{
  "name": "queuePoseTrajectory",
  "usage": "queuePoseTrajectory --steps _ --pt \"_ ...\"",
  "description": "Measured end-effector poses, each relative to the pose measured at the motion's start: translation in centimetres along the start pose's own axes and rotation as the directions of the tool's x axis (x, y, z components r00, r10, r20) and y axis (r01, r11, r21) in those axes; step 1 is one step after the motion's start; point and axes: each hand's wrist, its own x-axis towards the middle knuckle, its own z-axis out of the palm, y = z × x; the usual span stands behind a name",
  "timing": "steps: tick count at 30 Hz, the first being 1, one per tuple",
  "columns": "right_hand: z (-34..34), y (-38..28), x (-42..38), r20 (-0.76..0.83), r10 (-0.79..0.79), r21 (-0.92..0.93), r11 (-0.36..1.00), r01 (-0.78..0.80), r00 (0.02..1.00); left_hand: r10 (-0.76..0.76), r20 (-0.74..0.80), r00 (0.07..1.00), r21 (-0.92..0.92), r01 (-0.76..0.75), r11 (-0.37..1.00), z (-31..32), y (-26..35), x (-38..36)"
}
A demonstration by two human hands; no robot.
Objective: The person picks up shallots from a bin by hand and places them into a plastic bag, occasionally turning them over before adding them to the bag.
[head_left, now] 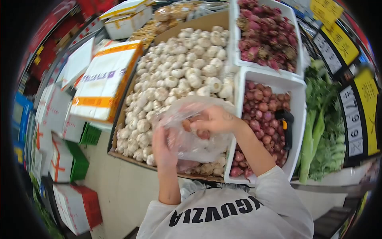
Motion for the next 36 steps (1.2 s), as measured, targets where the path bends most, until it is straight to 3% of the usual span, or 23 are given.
queuePoseTrajectory --steps 1,2,3,4,5,7,8,9,11,12,17,19,20,22,23,25,26,28,31,32,33,35,36 --pt "-0.4 1.0 -1.2 -0.054 0.007 0.006 1.0 -0.007 0.999 -0.004 0.025 1.0 -0.04 0.005 0.999 -0.9 -0.4 0.3" --pt "-1.0 1.9 -2.5 -0.135 -0.258 -0.325 0.924 0.203 0.957 -0.046 0.062 0.997 -0.04 0.049 0.998 -1.3 -0.6 0.3" --pt "-1.6 2.4 -3.9 -0.111 -0.503 -0.641 0.696 0.325 0.857 -0.056 0.11 0.992 -0.034 0.06 0.998 -1.3 -0.4 0.3" --pt "-1.8 2.1 -6.0 -0.186 -0.462 -0.573 0.768 0.286 0.867 -0.061 0.154 0.986 -0.028 0.066 0.997 -1.2 -0.3 0.5" --pt "-2.4 2.6 -8.1 -0.264 -0.419 -0.391 0.87 0.301 0.869 -0.092 0.179 0.979 -0.028 0.099 0.995 -1.2 -0.5 0.8" --pt "-3.1 3.5 -12.2 -0.495 -0.316 -0.097 0.946 0.309 0.809 -0.039 0.231 0.972 0.052 0.028 0.998 0.4 -0.2 0.7" --pt "-3.6 3.9 -13.7 -0.625 -0.263 -0.063 0.956 0.288 0.735 0.125 0.065 0.99 0.188 -0.135 0.973 2.6 0.1 -0.6" --pt "-4.4 4.5 -15.0 -0.735 -0.21 -0.032 0.961 0.276 0.645 0.108 0.081 0.991 0.186 -0.122 0.975 3.2 1.0 -0.9" --pt "-6.7 7.0 -17.3 -0.883 -0.153 -0.143 0.988 0.058 0.444 0.11 0.312 0.944 0.521 -0.267 0.811 2.8 2.0 -0.9" --pt "-7.0 7.6 -17.9 -0.939 -0.12 -0.138 0.99 -0.032 0.322 0.119 0.419 0.9 0.541 -0.353 0.763 2.5 2.3 0.0" --pt "-9.3 8.9 -17.2 -0.937 -0.133 -0.182 0.975 -0.129 0.322 0.085 0.615 0.784 0.567 -0.515 0.643 3.1 4.9 1.3" --pt "-10.9 9.2 -15.0 -0.859 -0.237 -0.319 0.941 -0.112 0.454 -0.069 0.775 0.628 0.58 -0.665 0.47 3.2 5.9 2.0" --pt "-11.6 9.1 -13.6 -0.857 -0.241 -0.322 0.941 -0.107 0.455 -0.066 0.776 0.627 0.579 -0.668 0.467 3.5 6.2 2.1" --pt "-12.8 9.0 -11.0 -0.801 -0.331 -0.529 0.782 -0.33 0.499 -0.057 0.82 0.57 0.561 -0.778 0.284 3.8 6.7 1.9" --pt "-13.0 9.3 -9.9 -0.795 -0.332 -0.533 0.781 -0.324 0.508 -0.052 0.815 0.577 0.566 -0.776 0.278 3.7 6.7 1.9" --pt "-13.4 10.1 -7.7 -0.758 -0.484 -0.622 0.332 -0.709 0.437 -0.07 0.873 0.483 0.437 -0.71 0.553 3.5 6.4 2.1" --pt "-13.6 10.5 -7.2 -0.758 -0.493 -0.622 0.349 -0.701 0.427 -0.064 0.869 0.49 0.442 -0.713 0.544 3.8 6.2 1.7" --pt "-14.1 11.3 -6.5 -0.745 -0.511 -0.633 0.337 -0.697 0.43 -0.109 0.768 0.631 0.424 -0.374 0.825 5.0 5.5 0.9" --pt "-13.9 11.0 -6.6 -0.739 -0.53 -0.63 0.323 -0.707 0.416 -0.151 0.793 0.59 0.429 -0.366 0.825 5.6 5.6 1.4" --pt "-13.7 10.7 -7.1 -0.725 -0.554 -0.643 0.33 -0.691 0.41 -0.154 0.786 0.599 0.438 -0.364 0.822 5.9 5.4 1.1" --pt "-13.2 10.1 -7.5 -0.712 -0.572 -0.657 0.338 -0.674 0.407 -0.072 0.745 0.663 0.447 -0.416 0.792 6.1 5.0 0.6" --pt "-12.3 9.0 -8.4 -0.57 -0.747 -0.809 0.437 -0.393 0.343 0.015 0.682 0.731 0.476 -0.459 0.75 5.9 5.3 0.8" --pt "-10.1 7.0 -8.9 -0.787 -0.508 -0.604 0.751 -0.268 0.349 -0.041 0.735 0.677 0.469 -0.463 0.752 5.7 5.8 1.2"
